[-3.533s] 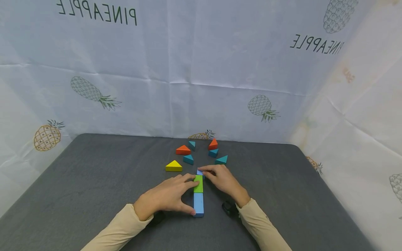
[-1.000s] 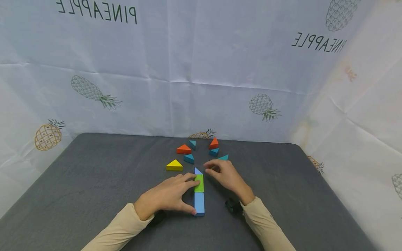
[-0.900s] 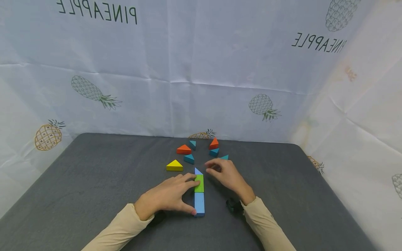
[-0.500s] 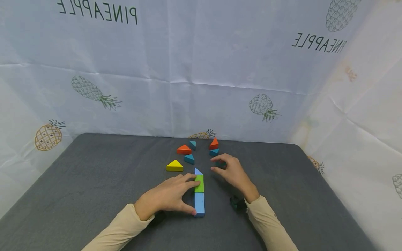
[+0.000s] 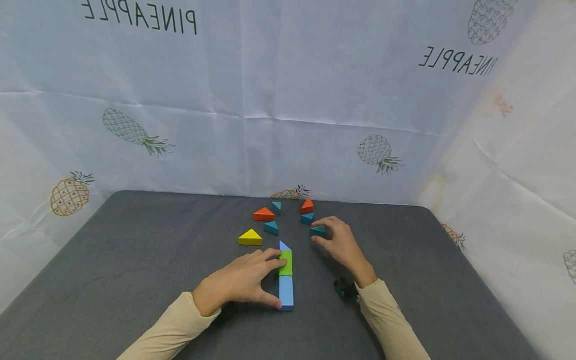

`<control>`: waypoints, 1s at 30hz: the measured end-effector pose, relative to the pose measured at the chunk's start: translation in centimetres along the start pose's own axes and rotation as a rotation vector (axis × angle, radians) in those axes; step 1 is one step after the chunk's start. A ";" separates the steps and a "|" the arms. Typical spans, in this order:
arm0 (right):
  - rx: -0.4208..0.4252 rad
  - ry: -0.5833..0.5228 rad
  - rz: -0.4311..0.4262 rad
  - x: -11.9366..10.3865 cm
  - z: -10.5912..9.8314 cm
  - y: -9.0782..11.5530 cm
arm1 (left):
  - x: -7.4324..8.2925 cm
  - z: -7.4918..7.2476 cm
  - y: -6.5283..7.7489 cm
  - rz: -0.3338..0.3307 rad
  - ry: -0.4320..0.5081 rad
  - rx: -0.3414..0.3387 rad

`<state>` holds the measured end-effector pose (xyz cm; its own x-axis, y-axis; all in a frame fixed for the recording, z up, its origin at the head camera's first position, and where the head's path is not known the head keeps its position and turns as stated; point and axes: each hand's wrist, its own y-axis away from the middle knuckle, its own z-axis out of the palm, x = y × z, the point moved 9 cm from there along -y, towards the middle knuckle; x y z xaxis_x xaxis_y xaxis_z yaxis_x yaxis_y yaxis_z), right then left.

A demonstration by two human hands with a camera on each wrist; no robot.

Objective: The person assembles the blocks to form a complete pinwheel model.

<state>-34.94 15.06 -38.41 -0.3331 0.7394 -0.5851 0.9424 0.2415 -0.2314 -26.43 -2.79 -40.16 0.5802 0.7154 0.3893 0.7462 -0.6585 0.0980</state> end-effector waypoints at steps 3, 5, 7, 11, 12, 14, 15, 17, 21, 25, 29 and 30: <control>0.003 0.008 0.006 0.4 0.0 -0.1 | 0.0 0.1 0.0 -0.005 0.000 -0.003; 0.002 0.007 0.004 0.7 0.0 -0.1 | -0.1 0.1 0.0 -0.009 -0.001 -0.005; 0.001 0.000 0.006 1.0 0.0 -0.2 | -0.1 0.1 0.0 -0.012 0.001 -0.010; -0.018 -0.005 0.034 1.7 0.1 -0.2 | -0.2 0.1 0.0 -0.014 0.009 -0.016; -0.026 -0.006 0.041 1.9 0.1 -0.2 | -0.3 0.1 0.0 -0.013 0.011 -0.016; -0.045 -0.013 0.055 2.2 0.3 -0.1 | -0.3 0.2 0.0 -0.012 0.012 -0.017; -0.055 -0.018 0.059 2.3 0.4 -0.1 | -0.3 0.2 0.0 -0.012 0.010 -0.018; -0.073 -0.015 0.059 2.4 0.5 -0.1 | -0.2 0.1 0.0 -0.009 0.005 -0.016; -0.102 -0.017 0.066 2.6 0.8 -0.1 | -0.1 0.0 0.1 -0.001 0.007 -0.006; -0.118 -0.020 0.071 2.7 1.0 -0.1 | 0.0 -0.1 0.1 0.005 0.010 0.002; -0.113 -0.010 0.067 2.8 1.0 -0.1 | 0.0 -0.1 0.0 0.006 0.009 0.008; -0.111 -0.011 0.069 2.8 1.0 -0.1 | 0.0 -0.1 0.0 0.007 0.008 0.009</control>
<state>-36.03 16.50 -40.78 -0.2675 0.7498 -0.6052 0.9603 0.2590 -0.1036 -26.42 -2.82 -40.10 0.5828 0.7089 0.3974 0.7451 -0.6613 0.0870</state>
